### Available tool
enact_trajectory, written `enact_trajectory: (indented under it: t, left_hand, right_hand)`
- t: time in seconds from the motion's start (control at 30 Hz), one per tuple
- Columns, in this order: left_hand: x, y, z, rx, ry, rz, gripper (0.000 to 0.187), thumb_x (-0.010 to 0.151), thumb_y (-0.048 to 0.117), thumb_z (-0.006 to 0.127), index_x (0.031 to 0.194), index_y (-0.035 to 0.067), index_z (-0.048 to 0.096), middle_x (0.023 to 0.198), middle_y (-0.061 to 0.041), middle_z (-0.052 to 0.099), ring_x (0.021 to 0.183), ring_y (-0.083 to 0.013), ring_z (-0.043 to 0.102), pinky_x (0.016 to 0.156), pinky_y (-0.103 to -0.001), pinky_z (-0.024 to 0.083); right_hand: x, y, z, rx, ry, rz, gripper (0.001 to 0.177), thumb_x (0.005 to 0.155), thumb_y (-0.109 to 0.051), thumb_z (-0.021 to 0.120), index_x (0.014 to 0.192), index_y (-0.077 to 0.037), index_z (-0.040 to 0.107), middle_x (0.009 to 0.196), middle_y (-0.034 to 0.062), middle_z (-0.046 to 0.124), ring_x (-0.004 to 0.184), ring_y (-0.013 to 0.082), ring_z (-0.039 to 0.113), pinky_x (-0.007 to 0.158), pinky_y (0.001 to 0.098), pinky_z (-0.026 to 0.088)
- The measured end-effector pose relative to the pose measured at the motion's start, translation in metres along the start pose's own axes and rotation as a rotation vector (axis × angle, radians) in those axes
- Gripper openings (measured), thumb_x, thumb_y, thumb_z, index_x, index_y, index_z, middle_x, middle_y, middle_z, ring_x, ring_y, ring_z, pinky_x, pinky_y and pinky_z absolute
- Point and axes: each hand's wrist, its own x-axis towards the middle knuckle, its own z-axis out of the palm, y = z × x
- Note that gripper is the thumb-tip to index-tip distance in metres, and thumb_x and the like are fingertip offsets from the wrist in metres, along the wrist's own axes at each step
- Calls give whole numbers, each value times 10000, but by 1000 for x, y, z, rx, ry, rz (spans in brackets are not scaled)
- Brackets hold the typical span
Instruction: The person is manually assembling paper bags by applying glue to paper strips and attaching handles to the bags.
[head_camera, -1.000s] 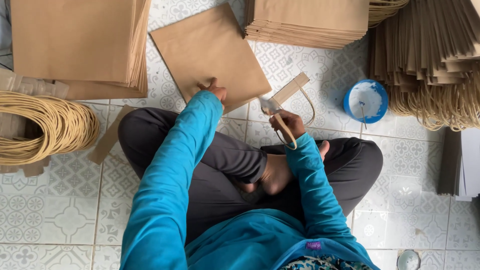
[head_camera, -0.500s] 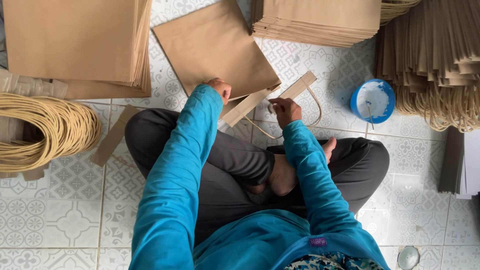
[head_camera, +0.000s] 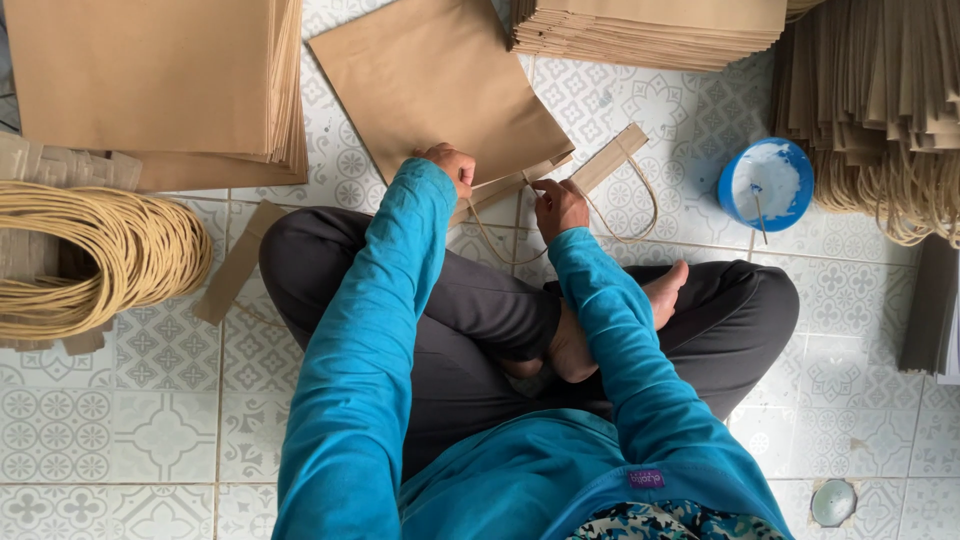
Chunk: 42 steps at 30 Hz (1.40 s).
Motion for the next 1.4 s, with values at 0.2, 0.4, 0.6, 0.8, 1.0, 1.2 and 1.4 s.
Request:
enact_trajectory:
  t: [0.2, 0.4, 0.6, 0.8, 1.0, 1.2, 1.4]
  left_hand:
    - [16, -3, 20, -8, 31, -3, 32, 794, 347, 679, 811, 338, 654, 1393, -95, 539, 1396, -237, 478, 1224, -417, 273]
    - [37, -13, 39, -77, 50, -30, 72, 792, 340, 720, 775, 355, 652, 1511, -117, 433, 1448, -332, 408, 1227, -467, 271]
    - [42, -16, 44, -78, 38, -29, 83, 806, 332, 733, 800, 344, 651, 1540, -122, 399, 1480, -344, 367, 1250, -463, 241]
    - [36, -14, 43, -112, 54, -33, 90, 801, 295, 736, 783, 321, 652, 1548, -131, 392, 1494, -366, 337, 1265, -478, 212]
    - [43, -19, 49, -73, 58, -29, 106, 805, 312, 741, 788, 322, 636, 1532, -112, 404, 1491, -321, 354, 1283, -452, 160]
    - [42, -14, 49, -71, 54, -47, 101, 819, 284, 728, 782, 310, 639, 1526, -119, 401, 1500, -354, 323, 1280, -463, 175]
    - [36, -12, 47, -80, 76, -36, 111, 822, 272, 734, 776, 305, 637, 1496, -117, 417, 1480, -367, 341, 1271, -462, 207]
  right_hand:
    - [-6, -6, -3, -40, -72, 19, 304, 871, -213, 687, 1146, -325, 752, 921, 51, 654, 893, 302, 720, 852, 469, 603]
    - [-5, -5, -4, -73, -91, 22, 309, 890, -220, 661, 1153, -361, 740, 956, 38, 648, 920, 287, 716, 852, 448, 610]
    - [-4, -3, -5, -82, -98, 25, 286, 903, -212, 640, 1140, -332, 745, 1003, 62, 659, 964, 307, 713, 862, 460, 610]
    - [-3, -3, -6, -86, -115, 30, 282, 915, -215, 621, 1145, -323, 743, 1027, 76, 668, 987, 316, 706, 886, 469, 604]
    - [-1, -4, -5, -83, -109, 26, 281, 915, -200, 618, 1143, -303, 744, 1030, 79, 669, 989, 317, 705, 882, 470, 604]
    - [2, 2, 4, -130, -102, 59, 269, 912, -250, 617, 1139, -338, 732, 1066, 57, 668, 1036, 294, 693, 925, 462, 601]
    - [1, -1, 1, -121, -111, 22, 275, 920, -228, 620, 1155, -317, 729, 1066, 58, 664, 1052, 293, 687, 912, 466, 599]
